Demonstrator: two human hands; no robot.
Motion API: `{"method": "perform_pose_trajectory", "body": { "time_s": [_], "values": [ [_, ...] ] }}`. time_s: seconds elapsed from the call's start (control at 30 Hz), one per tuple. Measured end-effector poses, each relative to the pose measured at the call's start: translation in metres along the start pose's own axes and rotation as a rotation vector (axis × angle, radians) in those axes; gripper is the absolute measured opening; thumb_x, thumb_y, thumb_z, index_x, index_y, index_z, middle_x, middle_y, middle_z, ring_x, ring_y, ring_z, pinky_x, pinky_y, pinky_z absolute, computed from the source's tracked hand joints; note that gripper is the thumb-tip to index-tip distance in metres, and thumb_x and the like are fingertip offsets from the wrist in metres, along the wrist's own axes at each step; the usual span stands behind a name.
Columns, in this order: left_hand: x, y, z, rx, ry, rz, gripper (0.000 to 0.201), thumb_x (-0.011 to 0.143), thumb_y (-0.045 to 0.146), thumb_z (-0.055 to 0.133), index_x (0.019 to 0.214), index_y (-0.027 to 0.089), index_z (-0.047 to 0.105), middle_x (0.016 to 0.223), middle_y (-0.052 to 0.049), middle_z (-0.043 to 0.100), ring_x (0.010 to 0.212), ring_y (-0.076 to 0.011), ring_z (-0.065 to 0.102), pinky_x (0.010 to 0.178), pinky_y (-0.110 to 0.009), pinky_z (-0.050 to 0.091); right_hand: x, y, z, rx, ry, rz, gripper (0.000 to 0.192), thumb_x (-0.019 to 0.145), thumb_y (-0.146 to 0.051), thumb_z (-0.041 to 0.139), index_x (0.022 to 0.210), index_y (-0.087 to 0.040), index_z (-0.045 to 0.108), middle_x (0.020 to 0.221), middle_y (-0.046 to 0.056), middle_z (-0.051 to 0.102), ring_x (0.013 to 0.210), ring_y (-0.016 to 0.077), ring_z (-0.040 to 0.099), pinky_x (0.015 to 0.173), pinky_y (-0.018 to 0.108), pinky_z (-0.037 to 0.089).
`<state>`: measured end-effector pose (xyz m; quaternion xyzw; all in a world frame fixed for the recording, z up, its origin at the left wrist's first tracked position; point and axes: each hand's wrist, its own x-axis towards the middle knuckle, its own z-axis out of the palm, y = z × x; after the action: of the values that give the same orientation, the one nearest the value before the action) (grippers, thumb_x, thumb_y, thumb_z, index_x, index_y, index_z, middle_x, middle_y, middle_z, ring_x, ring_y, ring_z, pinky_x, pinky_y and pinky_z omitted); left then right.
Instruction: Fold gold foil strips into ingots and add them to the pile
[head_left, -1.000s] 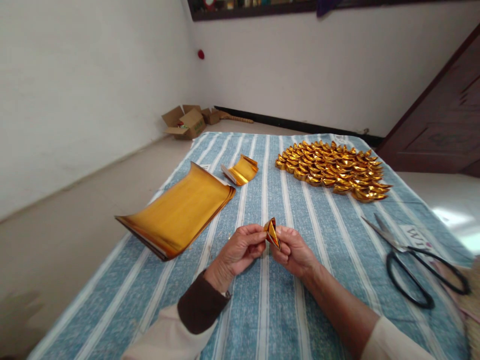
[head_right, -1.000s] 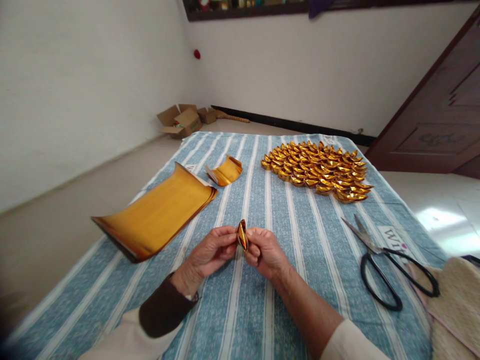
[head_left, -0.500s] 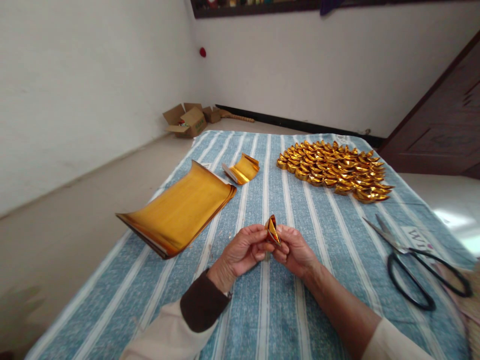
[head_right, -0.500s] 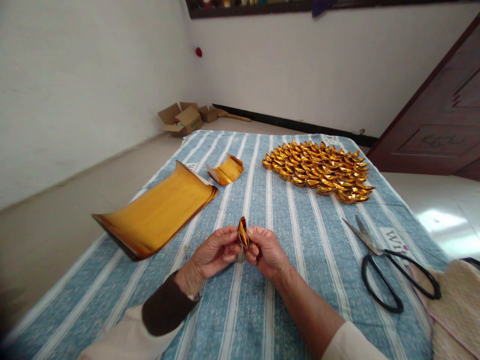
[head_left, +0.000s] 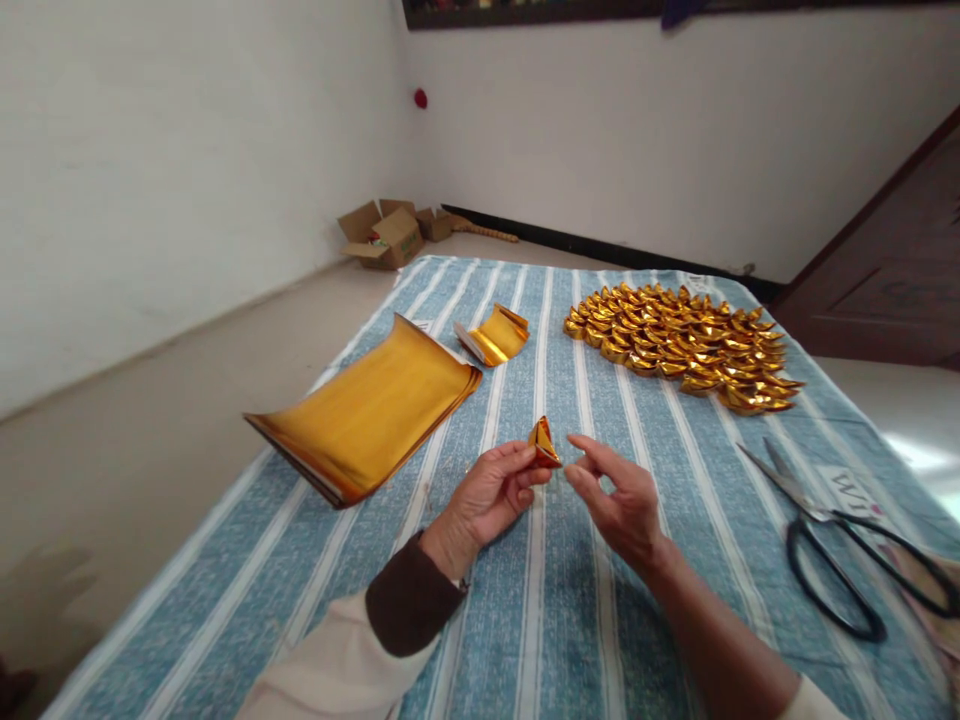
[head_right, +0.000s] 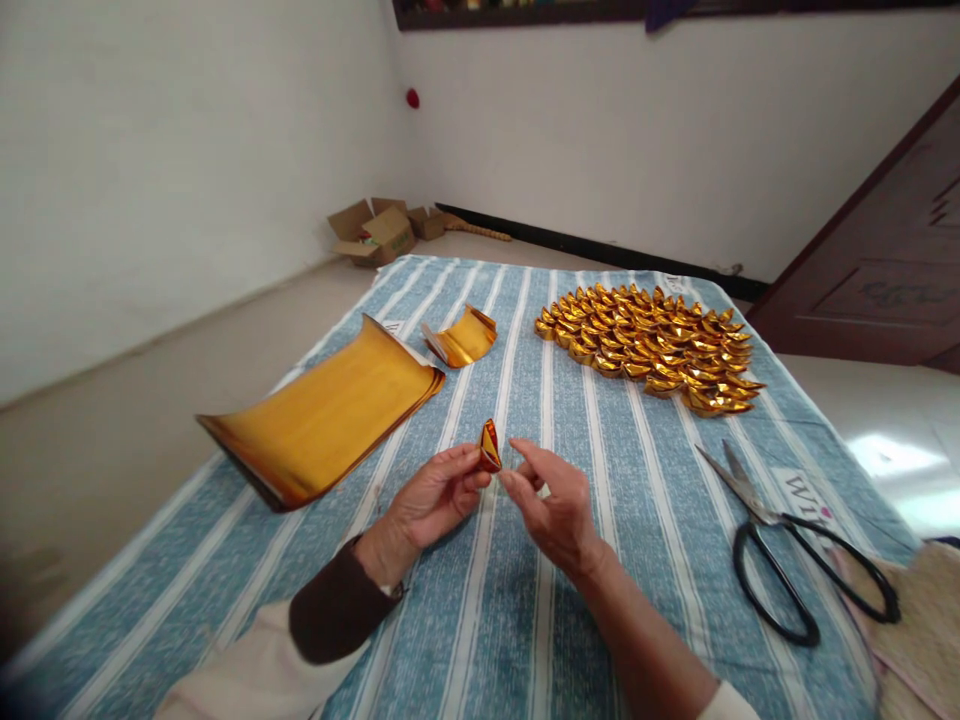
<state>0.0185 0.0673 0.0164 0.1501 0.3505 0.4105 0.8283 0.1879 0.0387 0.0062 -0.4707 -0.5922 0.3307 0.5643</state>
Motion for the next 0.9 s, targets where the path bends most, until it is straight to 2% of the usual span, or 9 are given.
{"method": "perform_pose_trajectory", "body": {
  "time_s": [0.07,0.17,0.47,0.67,0.9],
  "values": [
    [-0.0005,0.0,0.0013,0.0,0.02,0.009,0.002,0.084,0.006,0.067,0.082,0.008,0.067,0.077,-0.008,0.074,0.054,-0.0094,0.068,0.04,-0.011,0.047,-0.0008,-0.0009,-0.0036,-0.124,-0.041,-0.164,0.026,0.082,-0.031,0.071,0.107,-0.024,0.073,0.069,0.0,0.068,0.061,0.0156,0.061,0.065,0.031,0.05],
    [-0.0007,-0.0008,0.0017,0.008,0.03,0.012,0.003,0.084,0.006,0.066,0.082,0.008,0.066,0.079,-0.008,0.074,0.053,-0.009,0.068,0.038,-0.01,0.044,-0.0015,0.0011,-0.004,-0.268,-0.07,-0.274,0.023,0.089,-0.028,0.063,0.108,-0.024,0.073,0.082,0.006,0.073,0.069,0.0181,0.065,0.068,0.032,0.051],
    [0.0003,-0.0026,0.0003,0.035,-0.028,0.01,0.004,0.084,0.009,0.068,0.08,0.008,0.066,0.079,-0.007,0.074,0.051,-0.007,0.067,0.038,-0.008,0.044,-0.0051,0.0052,-0.0027,-0.451,-0.118,-0.386,0.027,0.095,-0.024,0.057,0.118,-0.022,0.07,0.075,0.006,0.072,0.063,0.017,0.063,0.063,0.029,0.048],
    [-0.0011,-0.0016,0.0033,0.023,0.007,-0.005,0.01,0.084,0.003,0.064,0.076,0.008,0.065,0.07,-0.005,0.072,0.051,-0.0085,0.067,0.037,-0.009,0.044,-0.0035,0.0026,-0.0017,-0.49,-0.086,-0.448,0.024,0.096,-0.025,0.055,0.111,-0.019,0.072,0.068,0.004,0.071,0.055,0.0142,0.06,0.056,0.026,0.047],
    [-0.0014,-0.0016,0.0046,-0.001,-0.027,-0.011,0.011,0.083,0.002,0.064,0.074,0.008,0.066,0.07,-0.006,0.072,0.052,-0.0094,0.068,0.039,-0.01,0.045,-0.002,-0.0008,-0.002,-0.505,-0.068,-0.503,0.025,0.098,-0.024,0.052,0.103,-0.013,0.073,0.07,0.005,0.072,0.054,0.0138,0.063,0.054,0.025,0.049]
  ]
}}
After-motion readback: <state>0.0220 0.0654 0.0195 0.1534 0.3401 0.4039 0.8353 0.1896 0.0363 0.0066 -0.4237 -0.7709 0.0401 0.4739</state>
